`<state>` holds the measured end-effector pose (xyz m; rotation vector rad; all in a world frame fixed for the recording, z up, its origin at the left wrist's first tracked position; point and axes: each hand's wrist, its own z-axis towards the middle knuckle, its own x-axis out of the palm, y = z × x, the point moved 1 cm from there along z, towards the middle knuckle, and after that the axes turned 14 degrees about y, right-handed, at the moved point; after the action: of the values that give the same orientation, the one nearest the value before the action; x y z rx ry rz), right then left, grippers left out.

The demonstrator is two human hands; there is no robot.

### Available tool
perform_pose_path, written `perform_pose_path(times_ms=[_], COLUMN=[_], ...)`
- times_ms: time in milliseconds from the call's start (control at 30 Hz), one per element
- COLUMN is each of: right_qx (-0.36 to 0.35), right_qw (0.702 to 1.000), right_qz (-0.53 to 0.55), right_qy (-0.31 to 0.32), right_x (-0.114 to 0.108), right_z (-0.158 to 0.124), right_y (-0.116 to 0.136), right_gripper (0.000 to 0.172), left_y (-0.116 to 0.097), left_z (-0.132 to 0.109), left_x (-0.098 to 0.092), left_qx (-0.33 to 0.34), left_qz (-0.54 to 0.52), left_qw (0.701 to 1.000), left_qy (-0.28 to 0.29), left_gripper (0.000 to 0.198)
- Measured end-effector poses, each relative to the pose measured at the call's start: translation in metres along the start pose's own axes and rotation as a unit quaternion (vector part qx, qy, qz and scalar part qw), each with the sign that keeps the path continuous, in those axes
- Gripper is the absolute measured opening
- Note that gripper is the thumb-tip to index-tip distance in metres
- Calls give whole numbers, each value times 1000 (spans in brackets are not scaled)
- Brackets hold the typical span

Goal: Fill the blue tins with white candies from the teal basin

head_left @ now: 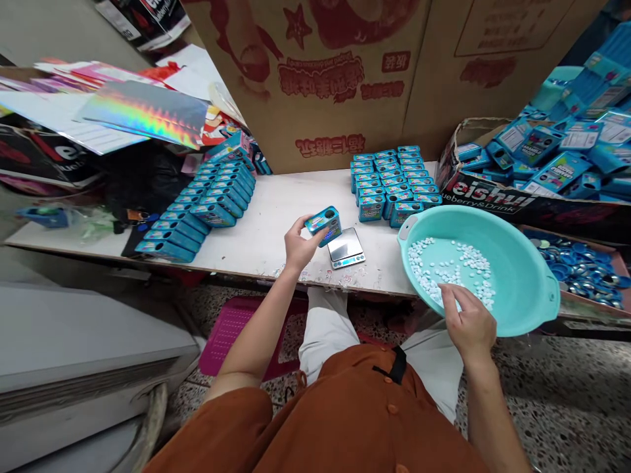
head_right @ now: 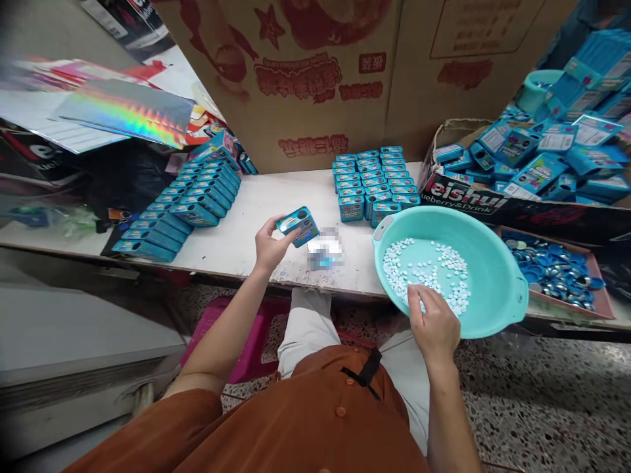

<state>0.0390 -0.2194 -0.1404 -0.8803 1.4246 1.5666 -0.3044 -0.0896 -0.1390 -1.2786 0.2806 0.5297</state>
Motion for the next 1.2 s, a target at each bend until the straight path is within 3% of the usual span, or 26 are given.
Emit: perform_pose_path(times_ms=[200,400,567,667,733,800,867,967,1200], right_qx=[4,9,17,17,18,21,22,23,18], right_qw=[1000,1000,999,999,999,999,999,999,999], right_qz=[-15,-20,-21,-26,-31,-34,-34,-33,-33], right_qy=[-13,-9,-18,-20,-20,-20,-21,-19,-25], right_x=[0,0,1,1,0,0,-1,-2,0], right_z=[0,1,1,1,1,1,1,2,1], right_y=[1,1,1,2,2,3,4,5,4], right_gripper=[31,31,31,30,30,30,30,30,31], left_y=[42,84,80,68,62,62,63,67,68], left_z=[-20,-38,-44,-56,-69,-84,-98,-110,-107], left_x=[-24,-32,-32,-30,-25,-15,-2,14,35], left_qx=[-69,-135,-83,-21,15,52,84,94,111], left_qz=[55,28,101,210,249,256,257,273,308], left_qw=[992,984,987,967,955,959,962,954,926], left_qy=[-89,-114,-89,-143,-160,-115,-28,83,189], left_gripper=[40,45,46,57,53,40,30,33,46])
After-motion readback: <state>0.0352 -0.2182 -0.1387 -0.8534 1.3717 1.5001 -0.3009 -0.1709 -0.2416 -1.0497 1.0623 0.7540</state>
